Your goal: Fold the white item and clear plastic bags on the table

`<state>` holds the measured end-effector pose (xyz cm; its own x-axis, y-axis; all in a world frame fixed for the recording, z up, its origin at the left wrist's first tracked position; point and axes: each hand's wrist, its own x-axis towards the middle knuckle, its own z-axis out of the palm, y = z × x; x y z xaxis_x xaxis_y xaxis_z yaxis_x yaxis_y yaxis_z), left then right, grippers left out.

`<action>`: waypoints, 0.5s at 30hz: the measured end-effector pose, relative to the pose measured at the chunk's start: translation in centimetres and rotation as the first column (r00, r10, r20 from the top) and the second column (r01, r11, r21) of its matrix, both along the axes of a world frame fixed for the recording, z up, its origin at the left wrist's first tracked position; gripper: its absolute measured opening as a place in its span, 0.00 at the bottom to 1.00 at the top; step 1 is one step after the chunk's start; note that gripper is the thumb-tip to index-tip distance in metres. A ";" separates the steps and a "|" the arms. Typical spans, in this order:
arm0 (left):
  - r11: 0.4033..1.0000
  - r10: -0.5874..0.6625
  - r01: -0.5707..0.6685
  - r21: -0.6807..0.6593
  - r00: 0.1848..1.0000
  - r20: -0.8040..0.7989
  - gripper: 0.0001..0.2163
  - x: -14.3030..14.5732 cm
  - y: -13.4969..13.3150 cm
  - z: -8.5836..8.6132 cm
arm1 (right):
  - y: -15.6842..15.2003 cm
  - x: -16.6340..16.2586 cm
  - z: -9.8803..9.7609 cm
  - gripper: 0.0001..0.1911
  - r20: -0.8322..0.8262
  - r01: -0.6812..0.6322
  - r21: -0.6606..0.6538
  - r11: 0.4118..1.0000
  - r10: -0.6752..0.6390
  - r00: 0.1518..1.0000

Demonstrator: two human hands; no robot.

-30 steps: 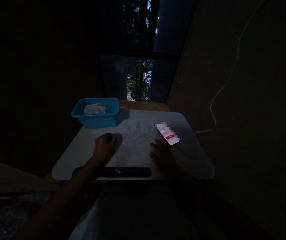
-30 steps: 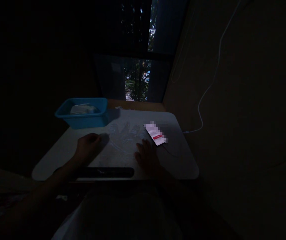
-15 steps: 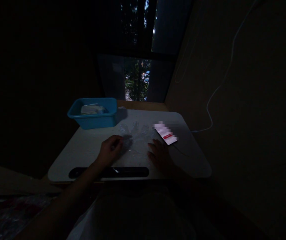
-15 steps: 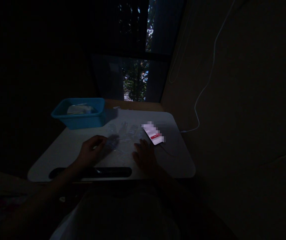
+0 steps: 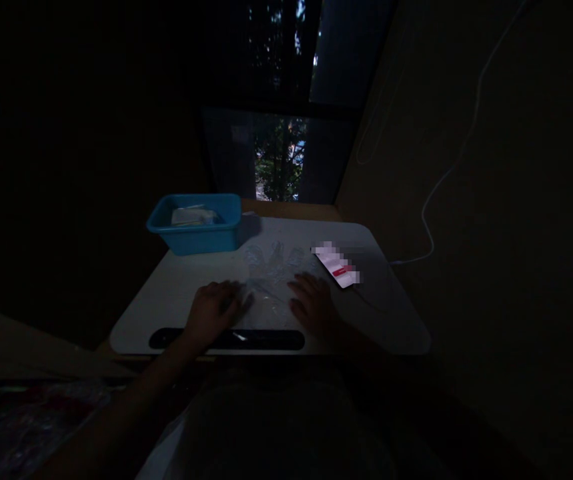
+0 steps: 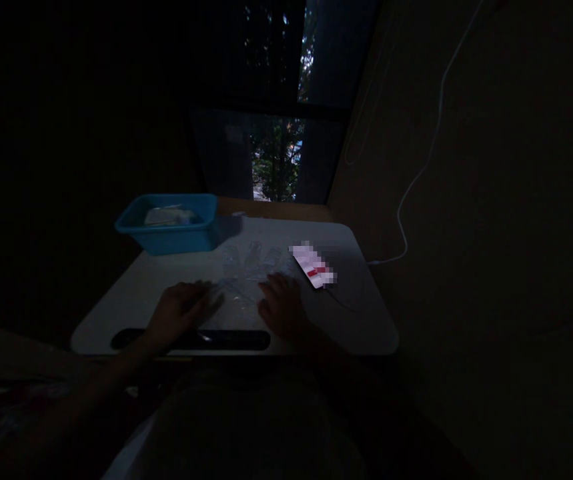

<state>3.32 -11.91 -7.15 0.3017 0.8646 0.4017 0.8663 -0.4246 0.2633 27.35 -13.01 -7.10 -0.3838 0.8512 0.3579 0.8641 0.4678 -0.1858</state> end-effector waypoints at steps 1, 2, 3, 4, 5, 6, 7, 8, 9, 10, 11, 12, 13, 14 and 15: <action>1.000 0.011 -0.011 -0.012 1.000 -0.006 0.16 0.1 0.0 0.1 | 0.2 -0.6 0.3 0.19 -0.001 -0.034 -0.029 0.999 0.034 0.999; 0.999 0.024 -0.025 -0.027 1.000 -0.020 0.17 0.2 0.0 0.2 | 0.5 -1.2 0.6 0.19 0.001 -0.066 -0.059 0.996 0.066 0.998; 0.998 0.039 -0.040 -0.040 0.999 -0.037 0.16 0.3 0.0 0.3 | 0.9 -1.8 0.8 0.20 0.004 -0.091 -0.084 0.992 0.092 0.996; 0.997 0.053 -0.055 -0.050 0.997 -0.053 0.16 0.4 0.1 0.4 | 1.2 -2.4 1.0 0.20 0.006 -0.112 -0.105 0.988 0.114 0.993; 0.996 0.063 -0.067 -0.055 0.996 -0.068 0.16 0.5 0.1 0.5 | 1.7 -3.0 1.2 0.20 0.008 -0.132 -0.121 0.984 0.134 0.991; 0.996 0.071 -0.076 -0.054 0.994 -0.083 0.15 0.6 0.1 0.5 | 2.1 -3.6 1.4 0.20 0.008 -0.149 -0.131 0.980 0.151 0.989; 0.996 0.073 -0.079 -0.051 0.992 -0.098 0.15 0.6 0.1 0.5 | 2.5 -4.1 1.5 0.20 0.008 -0.166 -0.138 0.976 0.169 0.986; 0.996 0.073 -0.079 -0.048 0.991 -0.114 0.15 0.7 0.1 0.5 | 2.9 -4.5 1.5 0.19 0.010 -0.188 -0.147 0.971 0.191 0.982; 0.996 0.073 -0.080 -0.044 0.989 -0.130 0.14 0.7 0.0 0.5 | 3.2 -5.0 1.6 0.19 0.015 -0.208 -0.152 0.966 0.213 0.977; 0.996 0.074 -0.081 -0.038 0.987 -0.144 0.14 0.7 0.0 0.5 | 3.6 -5.3 1.6 0.19 0.023 -0.227 -0.155 0.961 0.233 0.972; 0.996 0.076 -0.082 -0.030 0.985 -0.152 0.14 0.7 0.0 0.5 | 3.8 -5.6 1.5 0.19 0.036 -0.242 -0.157 0.957 0.251 0.967; 0.996 0.079 -0.083 -0.020 0.985 -0.154 0.13 0.7 0.0 0.5 | 4.0 -5.9 1.5 0.19 0.051 -0.251 -0.158 0.955 0.262 0.964; 0.997 0.081 -0.083 -0.010 0.985 -0.152 0.13 0.7 0.0 0.4 | 4.1 -6.1 1.4 0.19 0.067 -0.255 -0.157 0.954 0.268 0.961; 0.996 0.084 -0.085 0.002 0.986 -0.145 0.13 0.6 0.0 0.4 | 4.2 -6.2 1.3 0.19 0.083 -0.255 -0.156 0.954 0.270 0.959; 0.996 0.087 -0.086 0.012 0.986 -0.140 0.13 0.6 0.0 0.3 | 4.2 -6.3 1.2 0.19 0.098 -0.254 -0.154 0.955 0.270 0.958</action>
